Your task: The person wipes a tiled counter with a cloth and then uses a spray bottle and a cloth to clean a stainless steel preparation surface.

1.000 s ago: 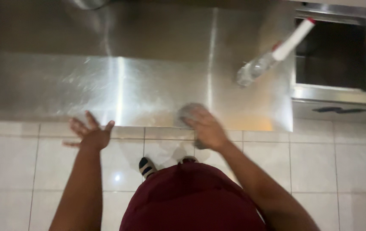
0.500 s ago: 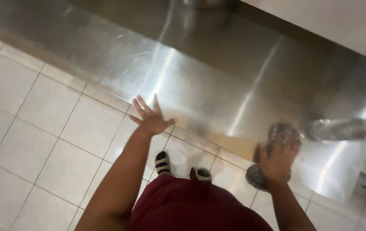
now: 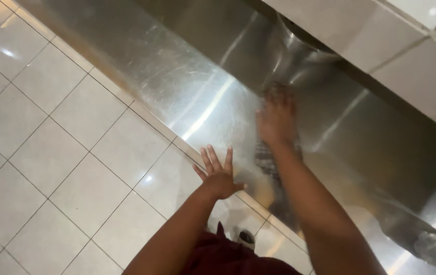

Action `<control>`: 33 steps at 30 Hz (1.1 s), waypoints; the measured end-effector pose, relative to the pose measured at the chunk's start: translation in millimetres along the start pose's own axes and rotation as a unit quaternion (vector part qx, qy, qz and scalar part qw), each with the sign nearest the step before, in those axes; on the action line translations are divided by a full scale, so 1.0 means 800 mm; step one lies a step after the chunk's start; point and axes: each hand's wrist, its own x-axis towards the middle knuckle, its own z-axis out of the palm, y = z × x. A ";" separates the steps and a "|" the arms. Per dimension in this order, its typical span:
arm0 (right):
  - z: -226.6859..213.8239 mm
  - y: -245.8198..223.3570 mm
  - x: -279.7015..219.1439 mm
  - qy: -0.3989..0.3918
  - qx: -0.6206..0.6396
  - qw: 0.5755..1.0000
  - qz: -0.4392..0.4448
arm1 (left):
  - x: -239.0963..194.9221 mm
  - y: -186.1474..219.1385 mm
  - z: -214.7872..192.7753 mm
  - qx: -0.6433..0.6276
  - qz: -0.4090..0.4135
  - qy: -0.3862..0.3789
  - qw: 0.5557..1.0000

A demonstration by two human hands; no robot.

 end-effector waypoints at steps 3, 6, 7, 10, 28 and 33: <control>0.024 -0.042 0.024 -0.005 0.008 0.997 -0.078 | 0.005 0.000 0.001 0.006 -0.005 0.001 1.000; 0.049 -0.059 0.005 0.007 0.027 0.977 -0.213 | 0.005 -0.002 0.003 0.003 -0.005 0.006 1.000; 0.056 -0.058 -0.010 -0.006 0.058 0.971 -0.233 | 0.005 -0.003 0.004 0.000 -0.004 0.011 1.000; 0.058 -0.015 -0.071 -0.051 0.137 0.957 -0.250 | 0.003 -0.004 0.007 -0.003 -0.006 0.028 1.000; 0.003 0.084 -0.267 0.009 0.006 1.000 -0.011 | 0.025 -0.012 0.018 0.019 -0.025 0.067 0.997; -0.006 0.068 -0.335 -0.124 0.065 0.986 -0.096 | 0.032 -0.013 0.021 0.030 -0.033 0.086 0.995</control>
